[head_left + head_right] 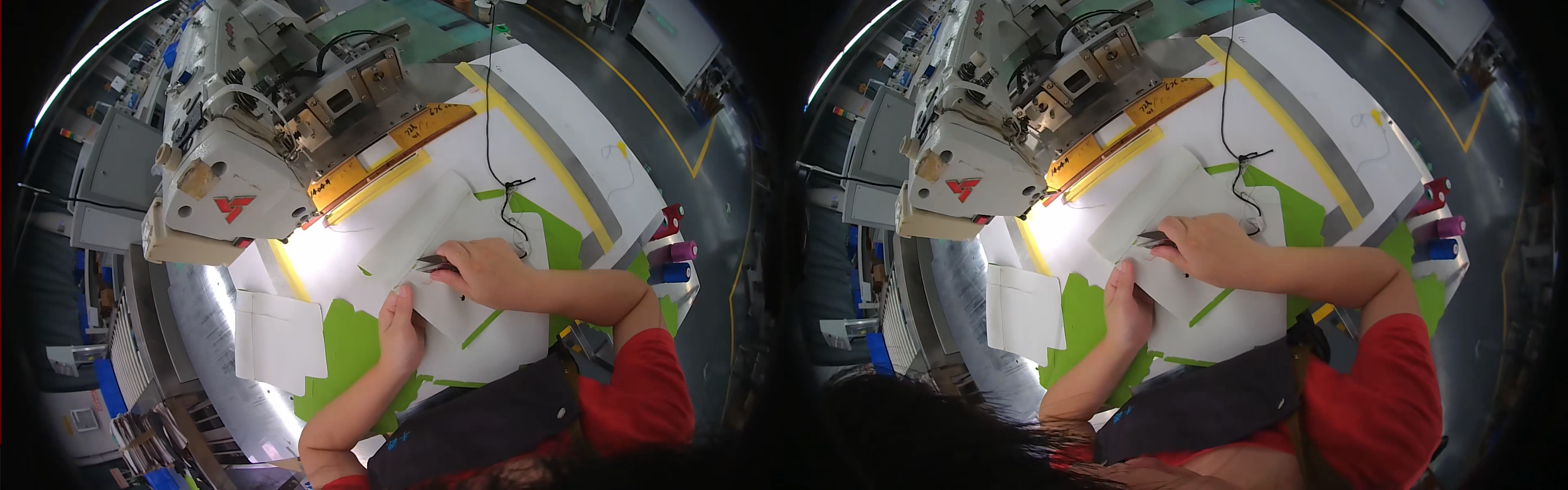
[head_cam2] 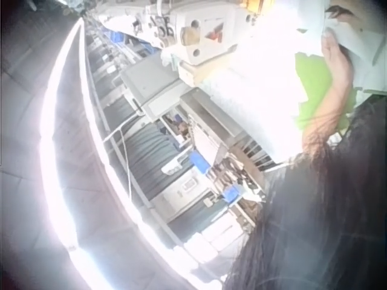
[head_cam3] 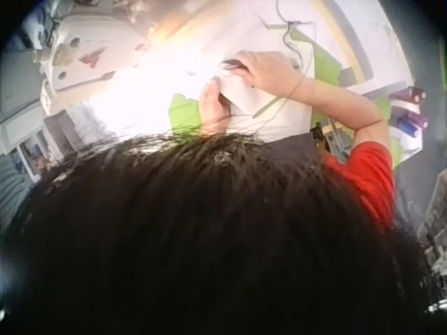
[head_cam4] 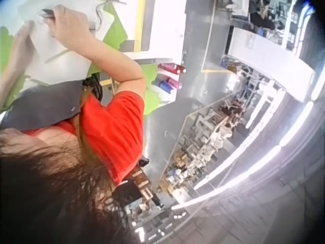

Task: Trimming leather pieces and sewing them together using an industrial sewing machine.

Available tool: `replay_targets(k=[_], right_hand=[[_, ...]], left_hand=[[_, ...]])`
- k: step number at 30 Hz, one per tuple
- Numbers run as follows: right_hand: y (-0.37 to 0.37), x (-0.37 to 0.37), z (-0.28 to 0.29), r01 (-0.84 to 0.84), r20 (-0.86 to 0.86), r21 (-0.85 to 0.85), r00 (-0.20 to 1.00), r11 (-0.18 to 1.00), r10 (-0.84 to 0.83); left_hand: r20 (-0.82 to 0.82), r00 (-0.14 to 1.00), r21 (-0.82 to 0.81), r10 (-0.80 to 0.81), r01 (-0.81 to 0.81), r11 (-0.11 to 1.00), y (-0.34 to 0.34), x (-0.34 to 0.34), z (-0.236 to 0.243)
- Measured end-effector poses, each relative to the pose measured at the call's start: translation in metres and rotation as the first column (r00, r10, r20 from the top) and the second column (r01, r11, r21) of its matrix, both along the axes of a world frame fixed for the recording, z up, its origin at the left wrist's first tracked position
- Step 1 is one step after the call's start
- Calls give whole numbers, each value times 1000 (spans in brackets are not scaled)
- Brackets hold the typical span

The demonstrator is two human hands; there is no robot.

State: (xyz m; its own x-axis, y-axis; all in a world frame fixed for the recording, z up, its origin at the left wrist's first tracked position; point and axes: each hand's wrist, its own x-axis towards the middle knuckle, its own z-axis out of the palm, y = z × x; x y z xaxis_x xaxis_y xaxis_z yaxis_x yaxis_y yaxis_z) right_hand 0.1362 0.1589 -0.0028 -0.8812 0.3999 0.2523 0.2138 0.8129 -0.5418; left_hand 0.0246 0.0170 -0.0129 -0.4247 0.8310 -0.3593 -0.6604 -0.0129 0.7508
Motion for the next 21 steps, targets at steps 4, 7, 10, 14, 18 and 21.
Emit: replay_targets(k=[4,7,10,14,18,21], right_hand=[[-1,1,-2,-8,-30,-8,1000,1000,8],[-2,-1,-6,-11,-65,-11,998,1000,11],[-2,-3,-10,-13,-96,-1,995,1000,13],[-2,-8,-9,-13,-137,60,990,998,21],[-1,-7,-7,-31,-151,113,987,993,48],[-1,-4,-4,-68,-102,109,992,992,79]], left_hand=[[-20,1000,-29,-4,4,1000,-3,2,-6],[-67,998,-46,-18,15,999,-8,4,-10],[-108,994,-38,-19,15,999,-8,5,-10],[-247,969,-130,1,-34,991,-9,7,-17],[-368,928,-154,-60,3,988,-12,2,-18],[-310,950,-95,-28,-2,995,-4,3,-4]])
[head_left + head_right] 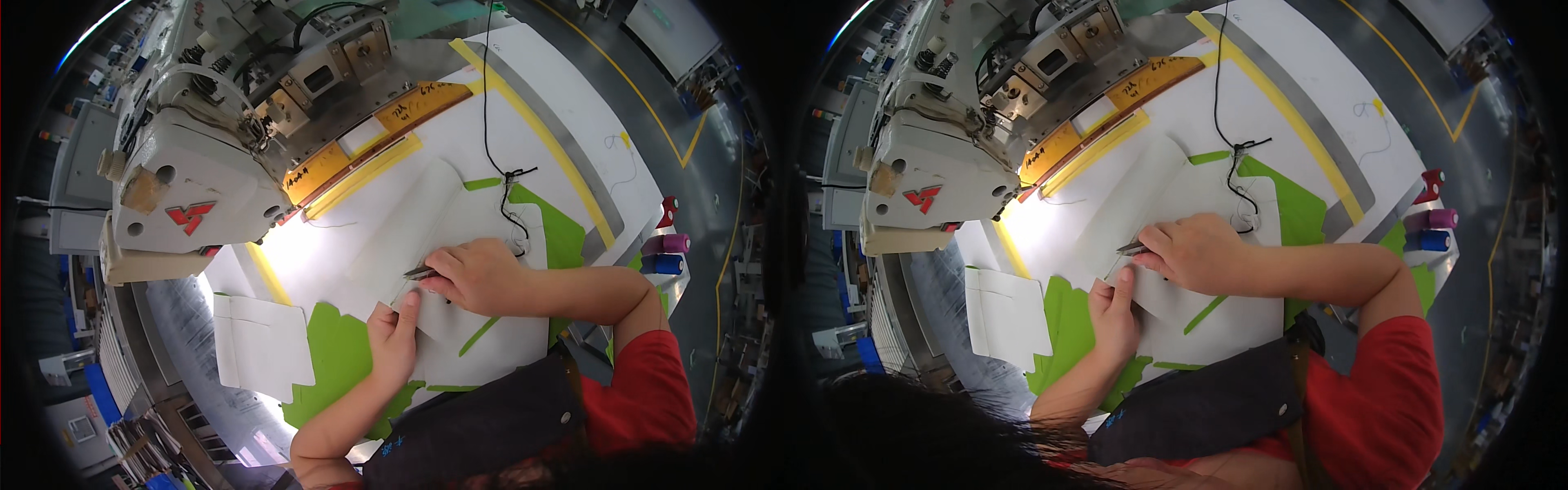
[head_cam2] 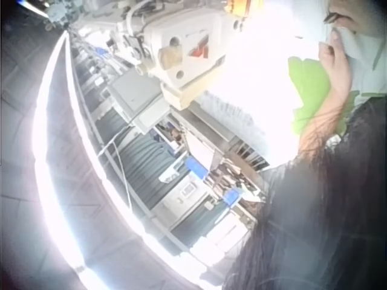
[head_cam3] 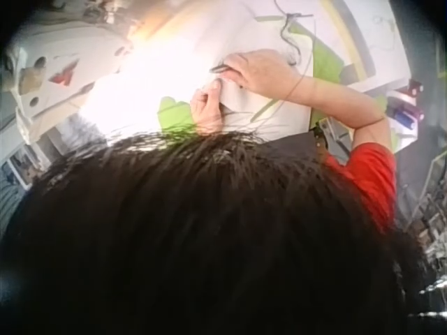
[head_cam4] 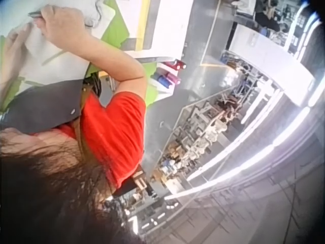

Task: Trimming leather pieces and sewing them together using an industrial sewing machine.

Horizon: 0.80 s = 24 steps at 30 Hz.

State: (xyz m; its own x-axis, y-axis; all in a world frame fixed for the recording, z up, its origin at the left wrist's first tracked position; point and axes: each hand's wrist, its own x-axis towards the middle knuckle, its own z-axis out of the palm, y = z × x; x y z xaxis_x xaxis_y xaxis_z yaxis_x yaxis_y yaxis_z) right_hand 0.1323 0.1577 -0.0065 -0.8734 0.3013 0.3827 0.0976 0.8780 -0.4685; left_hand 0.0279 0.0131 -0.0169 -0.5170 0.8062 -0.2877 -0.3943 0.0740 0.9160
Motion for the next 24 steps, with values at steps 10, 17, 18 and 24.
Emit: replay_targets(k=[10,17,18,24], right_hand=[[1,6,-4,-7,-42,-79,999,997,4],[3,9,1,21,11,-23,1000,1000,-20],[3,9,0,22,12,-24,1000,999,-21],[1,5,-4,37,-4,-24,999,999,-37]], left_hand=[[-50,998,-73,-27,24,997,-1,-4,2],[47,999,-27,1,0,1000,-2,-4,3],[48,999,-27,0,1,1000,-2,-4,3],[25,1000,-43,-10,11,999,-2,-4,2]])
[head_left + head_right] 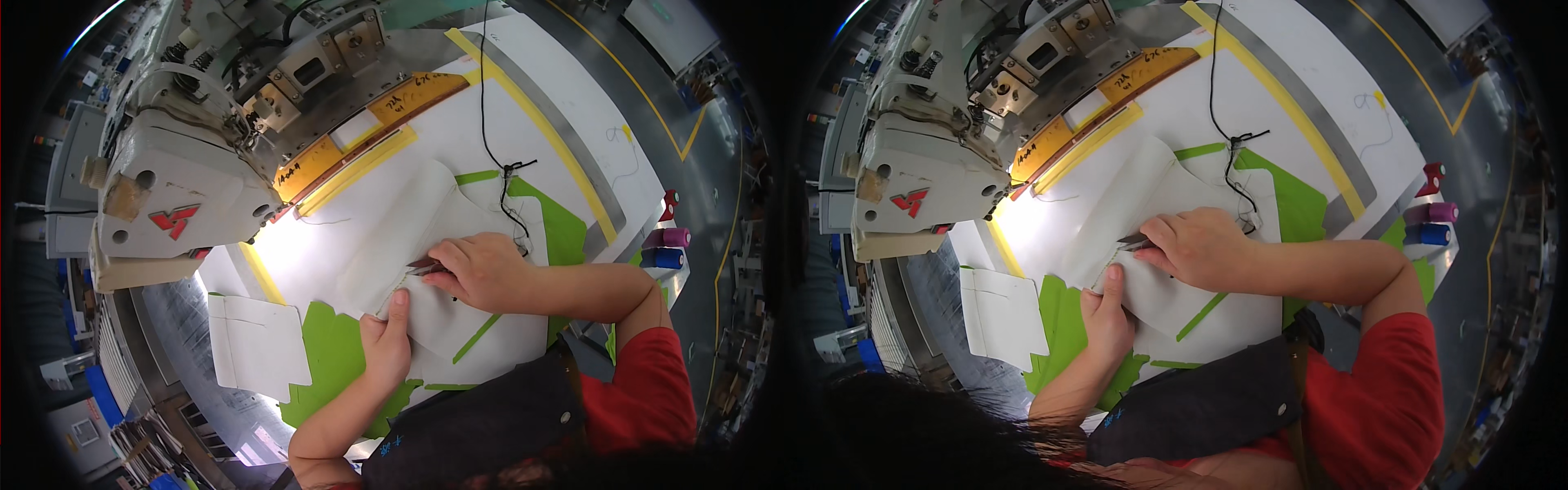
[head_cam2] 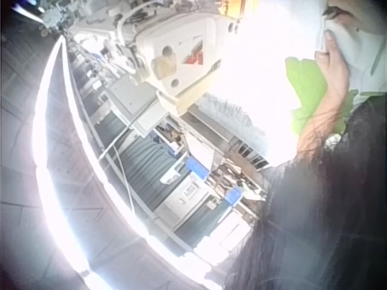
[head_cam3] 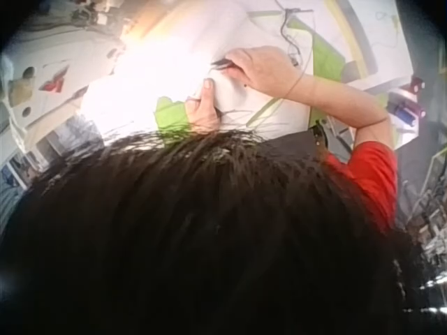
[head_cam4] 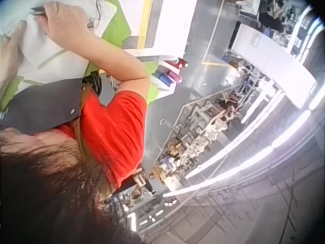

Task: Trimming leather pieces and sewing them together using an industrial sewing machine.

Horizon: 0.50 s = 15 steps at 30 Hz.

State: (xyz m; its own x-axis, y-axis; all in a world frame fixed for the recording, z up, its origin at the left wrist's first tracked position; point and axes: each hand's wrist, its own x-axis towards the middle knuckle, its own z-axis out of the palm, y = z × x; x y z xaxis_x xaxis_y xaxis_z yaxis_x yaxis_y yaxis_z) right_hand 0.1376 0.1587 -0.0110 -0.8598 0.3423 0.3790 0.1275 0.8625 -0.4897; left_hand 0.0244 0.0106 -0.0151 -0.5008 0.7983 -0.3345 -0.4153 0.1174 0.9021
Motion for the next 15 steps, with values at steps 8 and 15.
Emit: replay_targets(k=[8,15], right_hand=[[0,-1,2,-72,-46,7,996,997,72],[0,2,5,-84,-75,-58,994,995,79]], left_hand=[[-19,999,-15,-28,27,1000,4,-2,8],[126,992,-38,11,-6,999,1,-6,9]])
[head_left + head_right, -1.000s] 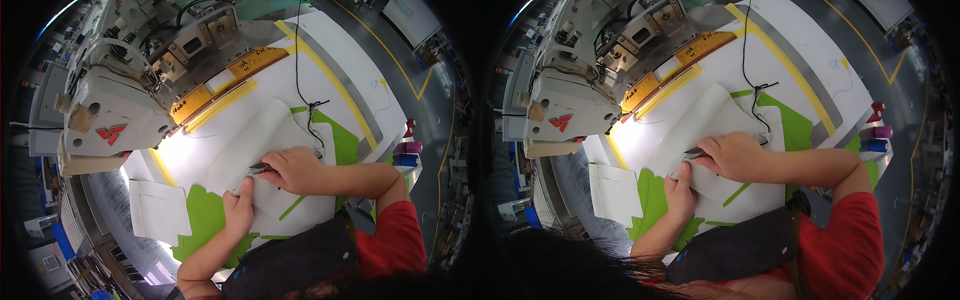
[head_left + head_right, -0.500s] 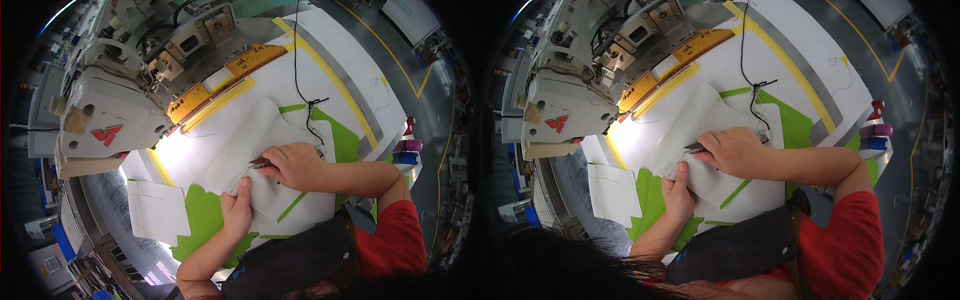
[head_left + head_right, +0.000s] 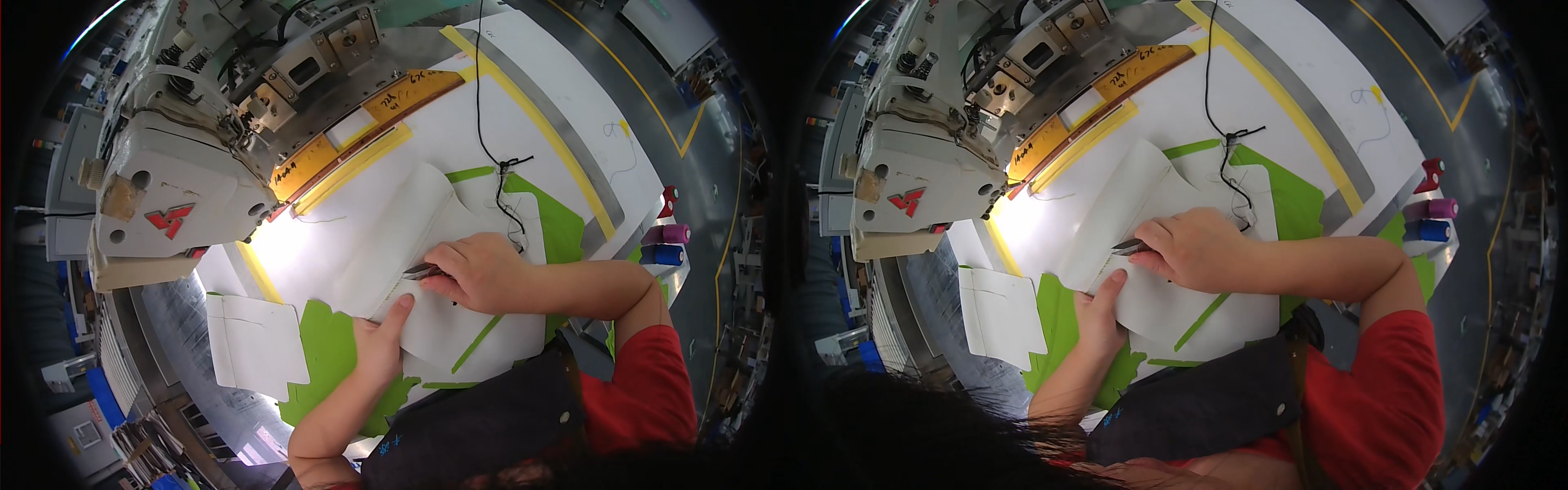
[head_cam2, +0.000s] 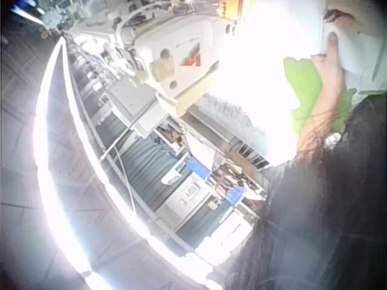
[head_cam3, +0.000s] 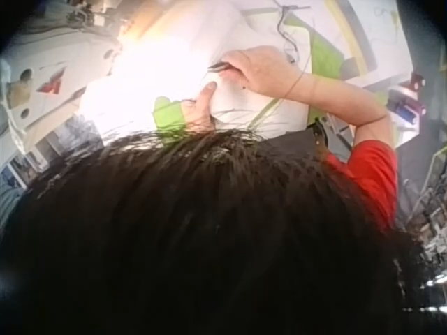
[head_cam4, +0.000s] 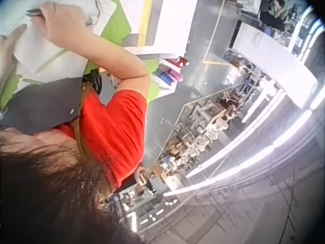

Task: Trimming leather pieces and sewing them together using an industrial sewing machine.

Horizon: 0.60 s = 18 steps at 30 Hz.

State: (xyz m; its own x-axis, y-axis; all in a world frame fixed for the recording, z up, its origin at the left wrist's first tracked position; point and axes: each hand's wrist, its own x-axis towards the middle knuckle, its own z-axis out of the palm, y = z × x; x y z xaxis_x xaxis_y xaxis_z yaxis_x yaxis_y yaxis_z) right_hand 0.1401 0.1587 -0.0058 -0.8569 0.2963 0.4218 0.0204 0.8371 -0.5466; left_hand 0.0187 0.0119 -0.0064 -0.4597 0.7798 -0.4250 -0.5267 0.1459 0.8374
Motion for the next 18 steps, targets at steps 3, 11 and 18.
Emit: replay_targets(k=[3,11,18], right_hand=[[3,3,0,30,70,18,997,999,-32],[3,3,-2,44,61,79,997,996,-49],[2,0,-3,77,57,76,995,994,-82]], left_hand=[[36,999,15,17,-18,1000,-2,-1,-1],[8,1000,19,23,-23,1000,0,-1,0],[58,998,13,10,-11,1000,-1,-2,2]])
